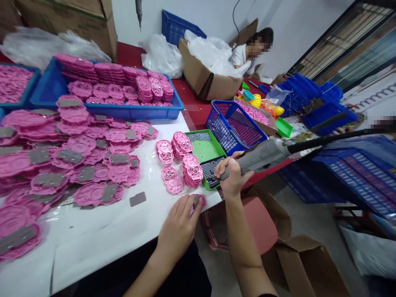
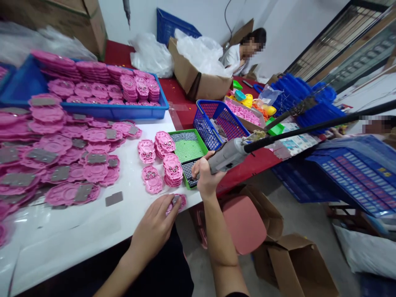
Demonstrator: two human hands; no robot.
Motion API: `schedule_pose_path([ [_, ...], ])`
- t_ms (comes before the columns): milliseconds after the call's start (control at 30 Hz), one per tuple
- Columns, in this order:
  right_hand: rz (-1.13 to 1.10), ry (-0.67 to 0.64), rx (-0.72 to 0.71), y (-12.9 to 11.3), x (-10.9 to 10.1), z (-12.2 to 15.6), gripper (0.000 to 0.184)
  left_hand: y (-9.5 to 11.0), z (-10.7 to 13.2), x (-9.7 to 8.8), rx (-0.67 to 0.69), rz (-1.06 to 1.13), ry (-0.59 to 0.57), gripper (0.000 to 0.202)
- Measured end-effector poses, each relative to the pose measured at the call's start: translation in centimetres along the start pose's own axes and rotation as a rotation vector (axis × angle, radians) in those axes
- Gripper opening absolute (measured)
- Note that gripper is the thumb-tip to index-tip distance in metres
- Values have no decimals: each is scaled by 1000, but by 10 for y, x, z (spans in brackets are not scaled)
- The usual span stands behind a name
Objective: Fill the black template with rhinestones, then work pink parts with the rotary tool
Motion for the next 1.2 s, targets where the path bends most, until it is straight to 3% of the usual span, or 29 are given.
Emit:
schedule_pose_path([
  [133, -42, 22, -58, -17, -1, 3, 15, 1, -2, 0, -16, 63, 136, 40],
  [333, -215, -253, -36, -49, 4, 32, 11, 1, -9, -6, -148, 358, 310, 27],
  [533, -303, -406, 54, -53, 12, 47, 8, -3, -10, -11, -132, 562, 363, 17],
  [800, -305, -413, 57, -51, 14, 46, 8, -2, -6, -11, -125, 569, 370, 8],
  [1200, -302, -382, 41, -54, 15, 57, 10, 0, -2, -10, -91, 394, 394, 11],
])
Point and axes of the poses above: each hand's wrist, its own z-axis away from the middle knuckle, its own x-axis out of the palm, y = z × x, the point moved 1 cm from there along -z, towards the middle knuckle, and after that the axes turned 13 degrees about -y, right-handed, at the moved point
